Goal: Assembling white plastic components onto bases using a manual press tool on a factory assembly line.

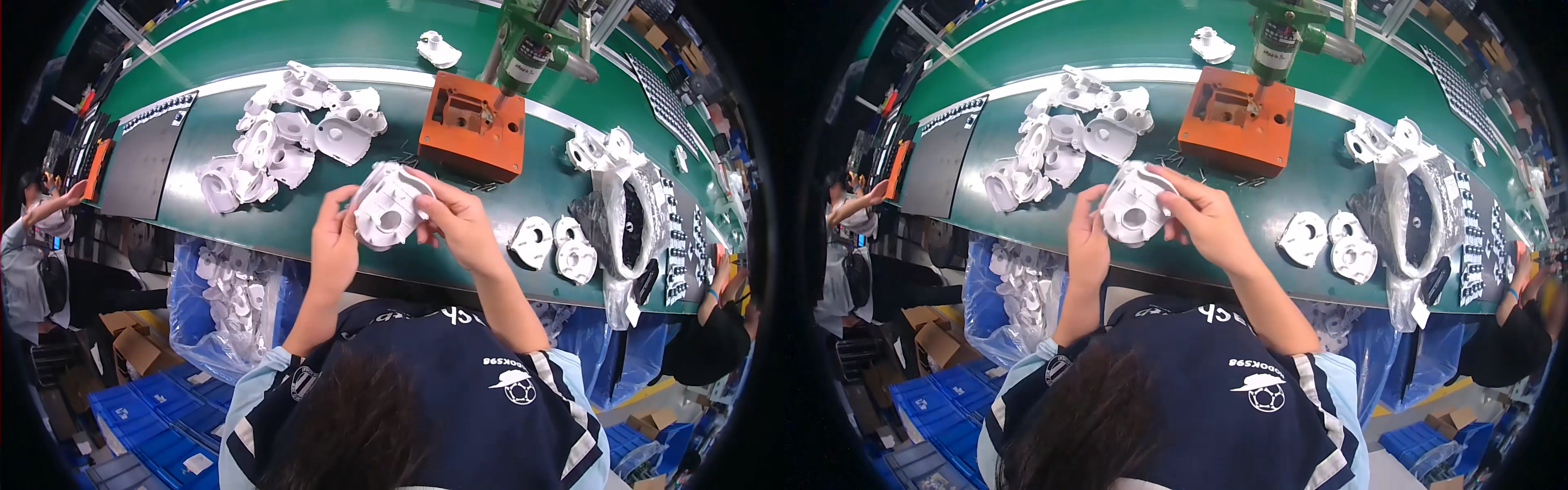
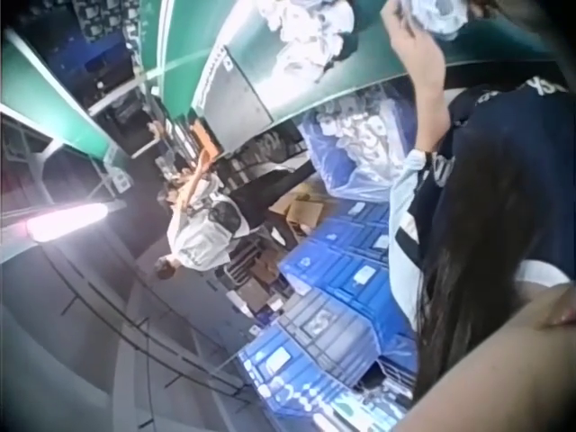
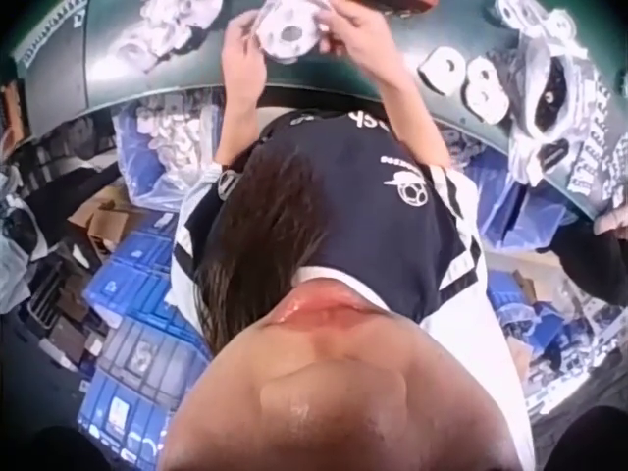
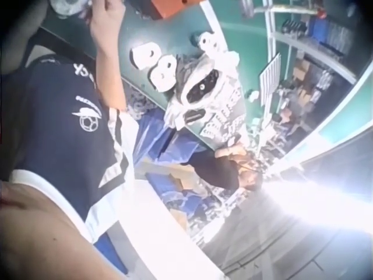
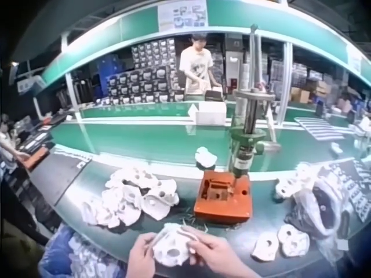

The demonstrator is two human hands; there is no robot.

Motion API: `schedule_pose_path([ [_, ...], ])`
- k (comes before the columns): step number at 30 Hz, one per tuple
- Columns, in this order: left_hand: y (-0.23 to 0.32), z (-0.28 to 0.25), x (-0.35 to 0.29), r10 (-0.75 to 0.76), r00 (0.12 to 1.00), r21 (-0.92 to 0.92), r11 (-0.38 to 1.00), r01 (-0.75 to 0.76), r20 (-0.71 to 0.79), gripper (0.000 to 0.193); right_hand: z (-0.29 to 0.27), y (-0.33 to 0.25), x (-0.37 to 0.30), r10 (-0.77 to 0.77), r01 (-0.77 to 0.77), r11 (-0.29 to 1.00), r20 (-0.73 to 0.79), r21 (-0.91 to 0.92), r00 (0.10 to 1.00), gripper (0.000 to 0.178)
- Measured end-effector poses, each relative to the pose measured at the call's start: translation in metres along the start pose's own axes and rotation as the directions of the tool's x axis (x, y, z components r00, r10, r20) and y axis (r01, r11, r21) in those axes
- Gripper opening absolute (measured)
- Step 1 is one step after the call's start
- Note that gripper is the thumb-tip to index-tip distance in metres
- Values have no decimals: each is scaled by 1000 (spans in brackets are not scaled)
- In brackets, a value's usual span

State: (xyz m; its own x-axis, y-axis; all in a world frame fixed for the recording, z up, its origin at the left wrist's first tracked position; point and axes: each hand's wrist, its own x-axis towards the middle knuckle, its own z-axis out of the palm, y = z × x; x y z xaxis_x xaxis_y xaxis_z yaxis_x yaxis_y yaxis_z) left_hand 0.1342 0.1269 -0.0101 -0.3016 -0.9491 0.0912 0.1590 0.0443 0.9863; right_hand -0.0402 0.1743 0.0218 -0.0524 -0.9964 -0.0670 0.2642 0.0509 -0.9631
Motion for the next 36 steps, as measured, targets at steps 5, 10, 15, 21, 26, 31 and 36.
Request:
schedule_pose_path([
  [5, 6, 13, -4, -10, 1000, -127, 992, 12, 17, 39, -3, 3, -3, 14, -11, 999, -62, 35, 998, 37],
  [10, 10, 17, -10, 9, 993, -173, 985, 12, 119, 33, -15, 1, -9, 93, -68, 987, -174, 142, 980, 35],
  [15, 8, 24, -16, 4, 983, -199, 979, 33, 181, 38, -22, 11, -12, 85, -44, 970, -165, 237, 983, 36],
  [21, 7, 18, -15, 65, 989, -86, 995, -55, 129, 26, -20, 11, -8, 50, -35, 988, -94, 151, 994, 40],
  [26, 23, 3, -5, 52, 979, -253, 968, 0, 197, 22, -23, 16, -11, 55, -61, 989, 52, 132, 997, 39],
  [31, 14, 33, -2, 243, 948, -489, 865, -115, 207, 70, -43, 42, -3, 18, 15, 754, -44, 657, 999, 34],
  [36, -1, 61, -5, 331, 940, 60, 940, -336, 85, 28, -17, 63, -16, 174, 9, 749, -210, 663, 962, 29],
])
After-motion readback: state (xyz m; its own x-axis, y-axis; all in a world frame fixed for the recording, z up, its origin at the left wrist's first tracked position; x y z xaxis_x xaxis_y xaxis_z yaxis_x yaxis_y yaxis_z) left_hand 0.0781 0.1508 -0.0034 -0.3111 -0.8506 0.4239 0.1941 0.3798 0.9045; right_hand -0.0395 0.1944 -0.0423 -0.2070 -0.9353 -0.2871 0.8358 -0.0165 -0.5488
